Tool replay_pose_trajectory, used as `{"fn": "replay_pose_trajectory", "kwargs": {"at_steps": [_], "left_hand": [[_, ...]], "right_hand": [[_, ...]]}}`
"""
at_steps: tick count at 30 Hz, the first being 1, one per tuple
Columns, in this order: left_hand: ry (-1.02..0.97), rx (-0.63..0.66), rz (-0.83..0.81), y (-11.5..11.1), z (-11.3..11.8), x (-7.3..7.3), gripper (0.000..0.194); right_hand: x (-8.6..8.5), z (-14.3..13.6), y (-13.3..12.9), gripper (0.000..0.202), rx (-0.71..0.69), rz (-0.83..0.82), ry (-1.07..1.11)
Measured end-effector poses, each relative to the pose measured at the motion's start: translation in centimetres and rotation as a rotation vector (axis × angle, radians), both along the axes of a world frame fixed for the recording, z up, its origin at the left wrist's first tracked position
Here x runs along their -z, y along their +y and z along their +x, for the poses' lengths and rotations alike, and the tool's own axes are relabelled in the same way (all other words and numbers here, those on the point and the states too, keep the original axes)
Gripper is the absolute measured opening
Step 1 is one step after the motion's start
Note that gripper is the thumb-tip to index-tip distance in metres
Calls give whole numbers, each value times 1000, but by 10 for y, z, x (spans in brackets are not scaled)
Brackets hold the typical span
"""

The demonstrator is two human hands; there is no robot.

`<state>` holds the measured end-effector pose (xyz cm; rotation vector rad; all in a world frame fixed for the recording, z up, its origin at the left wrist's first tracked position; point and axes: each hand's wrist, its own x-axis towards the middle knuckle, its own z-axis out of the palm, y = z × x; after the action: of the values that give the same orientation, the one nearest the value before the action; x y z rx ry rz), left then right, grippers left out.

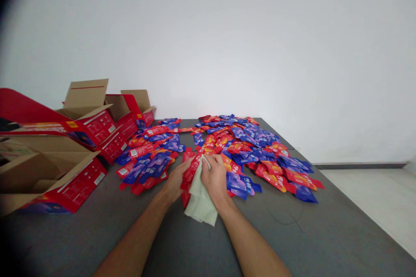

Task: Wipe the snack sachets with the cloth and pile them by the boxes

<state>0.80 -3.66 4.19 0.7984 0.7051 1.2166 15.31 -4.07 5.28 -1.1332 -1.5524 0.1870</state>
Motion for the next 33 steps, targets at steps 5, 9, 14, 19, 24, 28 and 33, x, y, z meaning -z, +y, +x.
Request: {"fn": "replay_pose_trajectory", "kwargs": {"at_steps": [5, 9, 14, 19, 24, 28, 33], "left_hand": [[5, -112, -36, 5, -4, 5, 52], [133, -265, 23, 13, -14, 13, 58], [500, -223, 295, 17, -17, 16, 53], [877, -375, 475, 11, -17, 7, 52], [1206, -639, 547, 16, -49, -1, 49], [1373, -825, 511, 27, -84, 4, 46], [1482, -1005, 398, 35, -117, 13, 45]], "right_hand": [[7, -1, 3, 24, -12, -70, -33], [13, -8, 2, 22, -84, -112, -76], [16, -13, 0, 21, -138, -123, -95], [20, -13, 2, 20, -154, -128, -126], [27, -8, 9, 20, -93, -159, -141], [28, -4, 12, 22, -52, -207, -201], [27, -3, 12, 23, -34, -224, -244]]}}
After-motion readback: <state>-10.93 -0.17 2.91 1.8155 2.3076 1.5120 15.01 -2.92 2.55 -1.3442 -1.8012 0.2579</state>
